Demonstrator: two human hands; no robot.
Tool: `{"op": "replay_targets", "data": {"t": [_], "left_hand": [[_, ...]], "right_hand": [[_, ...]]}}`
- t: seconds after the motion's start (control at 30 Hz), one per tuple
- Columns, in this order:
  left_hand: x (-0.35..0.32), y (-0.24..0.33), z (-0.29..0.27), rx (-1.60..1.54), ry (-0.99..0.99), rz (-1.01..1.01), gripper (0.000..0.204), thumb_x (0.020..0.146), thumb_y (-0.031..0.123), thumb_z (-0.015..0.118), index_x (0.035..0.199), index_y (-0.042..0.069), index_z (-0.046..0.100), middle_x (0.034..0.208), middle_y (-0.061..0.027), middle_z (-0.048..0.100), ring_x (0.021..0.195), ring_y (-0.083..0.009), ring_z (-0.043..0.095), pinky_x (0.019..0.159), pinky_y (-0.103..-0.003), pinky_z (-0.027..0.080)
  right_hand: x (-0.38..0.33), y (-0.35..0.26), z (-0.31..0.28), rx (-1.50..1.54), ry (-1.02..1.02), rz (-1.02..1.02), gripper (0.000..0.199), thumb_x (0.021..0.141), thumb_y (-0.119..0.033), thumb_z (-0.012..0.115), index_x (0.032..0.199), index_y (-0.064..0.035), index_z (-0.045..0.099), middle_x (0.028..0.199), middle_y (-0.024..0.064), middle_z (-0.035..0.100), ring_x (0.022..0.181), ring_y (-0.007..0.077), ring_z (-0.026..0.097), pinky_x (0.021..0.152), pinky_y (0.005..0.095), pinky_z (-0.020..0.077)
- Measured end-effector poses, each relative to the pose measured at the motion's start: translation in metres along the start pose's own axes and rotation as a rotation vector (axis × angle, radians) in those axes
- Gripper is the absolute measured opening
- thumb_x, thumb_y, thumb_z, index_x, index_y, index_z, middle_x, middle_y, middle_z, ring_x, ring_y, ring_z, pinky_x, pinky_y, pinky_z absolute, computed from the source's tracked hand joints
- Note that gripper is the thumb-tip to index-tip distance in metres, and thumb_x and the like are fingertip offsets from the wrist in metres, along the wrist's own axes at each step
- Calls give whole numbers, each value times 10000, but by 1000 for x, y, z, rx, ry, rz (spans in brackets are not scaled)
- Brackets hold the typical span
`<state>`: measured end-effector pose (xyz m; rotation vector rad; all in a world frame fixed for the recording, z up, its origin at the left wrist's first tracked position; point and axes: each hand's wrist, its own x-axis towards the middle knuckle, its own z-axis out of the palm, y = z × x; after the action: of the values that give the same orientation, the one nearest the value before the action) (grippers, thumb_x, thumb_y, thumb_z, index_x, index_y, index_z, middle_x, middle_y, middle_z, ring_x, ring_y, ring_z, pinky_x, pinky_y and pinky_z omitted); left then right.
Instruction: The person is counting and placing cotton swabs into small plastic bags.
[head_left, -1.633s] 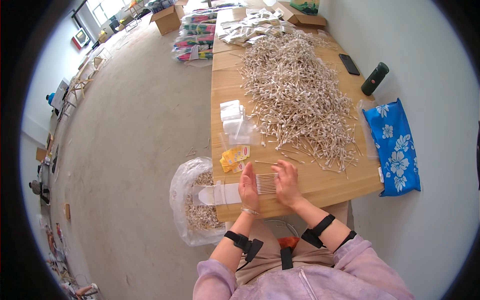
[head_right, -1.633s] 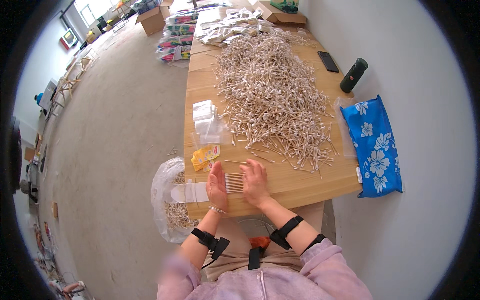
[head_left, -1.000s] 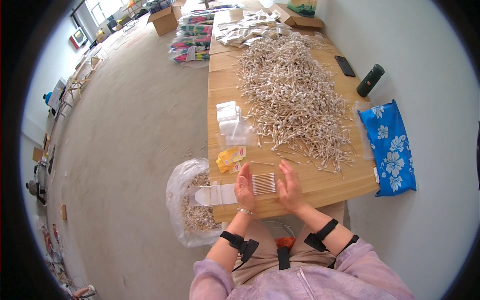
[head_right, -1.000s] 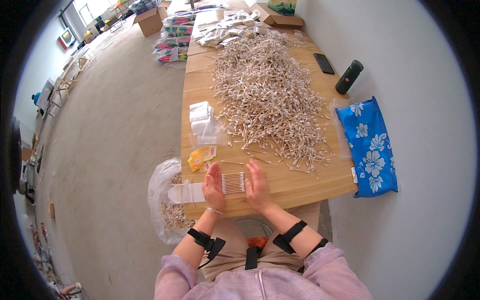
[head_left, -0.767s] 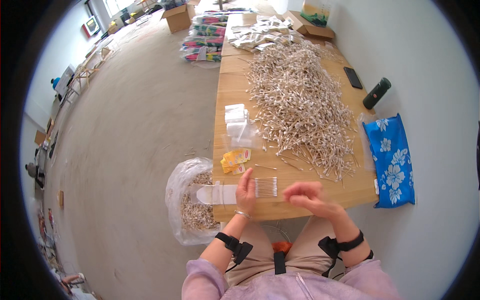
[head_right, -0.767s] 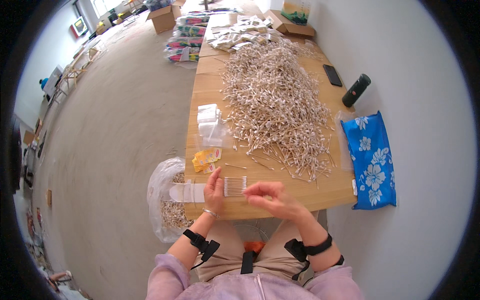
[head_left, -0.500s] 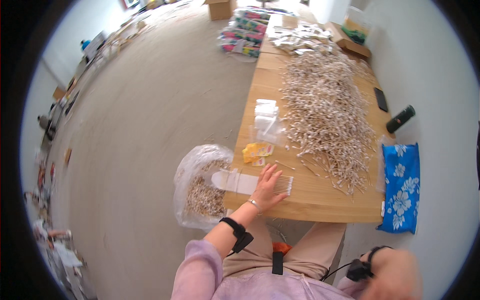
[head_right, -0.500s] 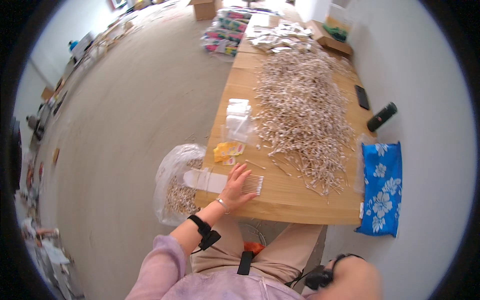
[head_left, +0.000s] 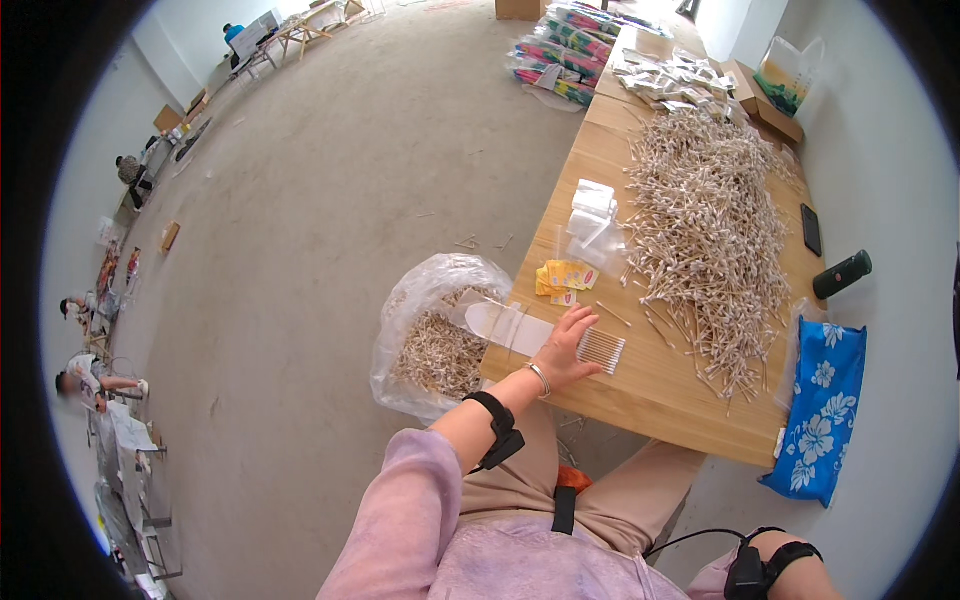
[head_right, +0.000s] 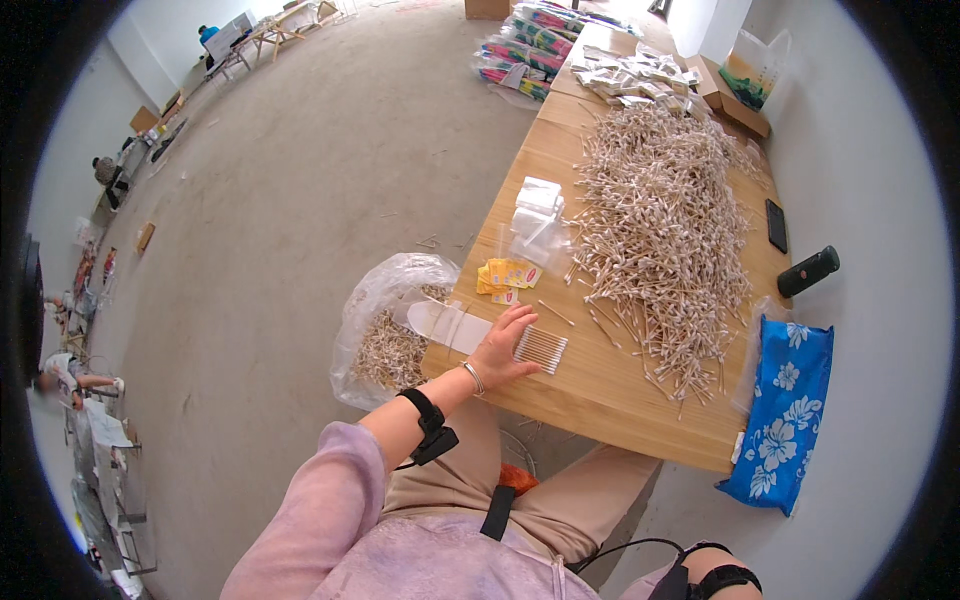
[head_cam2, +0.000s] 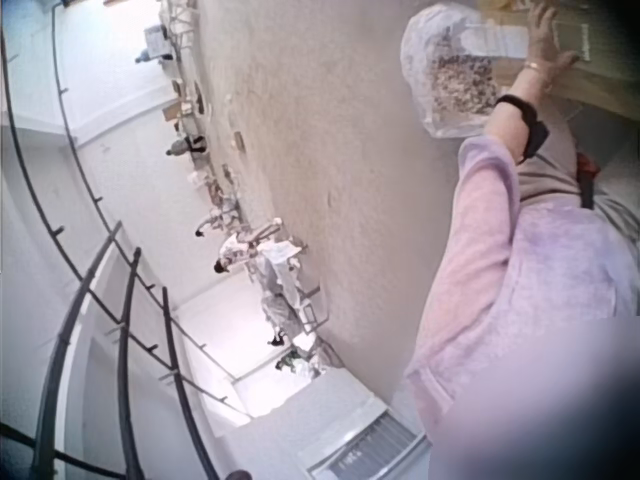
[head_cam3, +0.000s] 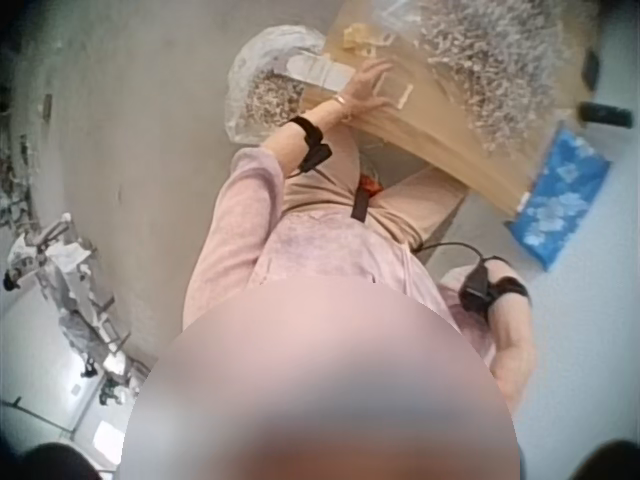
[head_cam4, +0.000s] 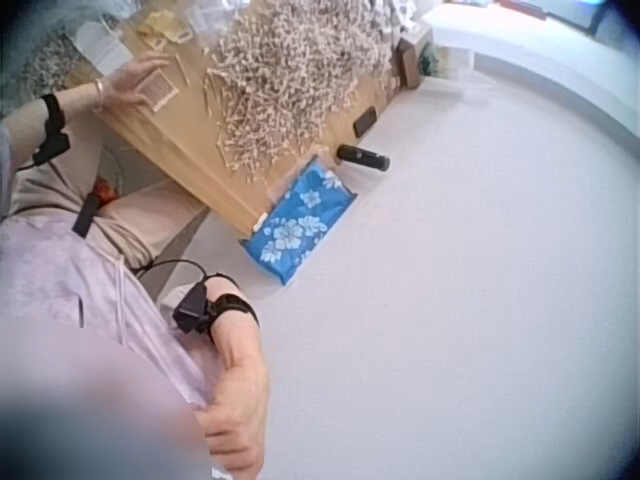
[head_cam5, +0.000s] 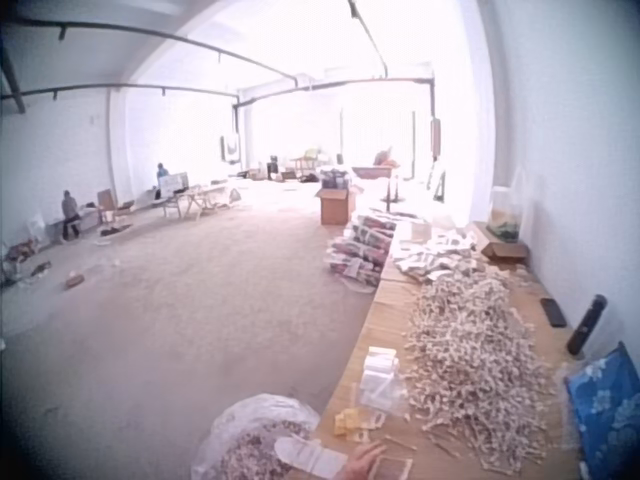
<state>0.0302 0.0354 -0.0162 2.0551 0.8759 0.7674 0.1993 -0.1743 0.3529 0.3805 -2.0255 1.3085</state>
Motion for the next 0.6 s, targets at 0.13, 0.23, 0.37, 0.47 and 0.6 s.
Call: {"op": "replay_targets", "data": {"t": [0.13, 0.23, 0.37, 0.47, 0.6], "left_hand": [[-4, -4, -1, 37, -8, 20, 841, 600, 184, 851, 1313, 13, 440, 1414, -172, 375, 1377, -348, 250, 1130, -409, 271], [-3, 0, -1, 32, -14, 19, 805, 619, 189, 841, 1303, 20, 451, 1402, -168, 401, 1368, -351, 277, 1121, -416, 281], [-2, 4, -2, 35, -23, 18, 786, 622, 192, 839, 1291, 20, 466, 1392, -164, 415, 1366, -349, 281, 1118, -417, 285], [-2, 5, -1, 31, -3, 26, 773, 625, 192, 836, 1286, 22, 474, 1386, -165, 422, 1364, -350, 286, 1117, -417, 287], [-5, 2, -4, 35, 1, 21, 772, 624, 200, 838, 1284, 23, 477, 1384, -165, 425, 1360, -349, 293, 1116, -416, 289]], "right_hand": [[-3, 2, 4, -2, 38, -23, 200, 857, -152, 533, 661, -122, 503, 579, -10, 470, 506, 117, 457, 461, 263, 305], [-4, 5, 7, -12, 66, -40, 199, 863, -152, 526, 670, -117, 496, 576, -4, 469, 498, 117, 457, 451, 263, 302], [-1, 6, 11, -21, 99, -64, 198, 872, -152, 518, 681, -111, 488, 572, 3, 468, 489, 118, 459, 439, 263, 298], [1, 6, 14, -33, 129, -74, 197, 878, -152, 511, 690, -106, 481, 568, 9, 467, 481, 118, 460, 429, 263, 295], [2, 11, 16, -43, 168, -96, 196, 887, -152, 502, 701, -99, 472, 564, 17, 466, 471, 118, 461, 416, 263, 291]]}}
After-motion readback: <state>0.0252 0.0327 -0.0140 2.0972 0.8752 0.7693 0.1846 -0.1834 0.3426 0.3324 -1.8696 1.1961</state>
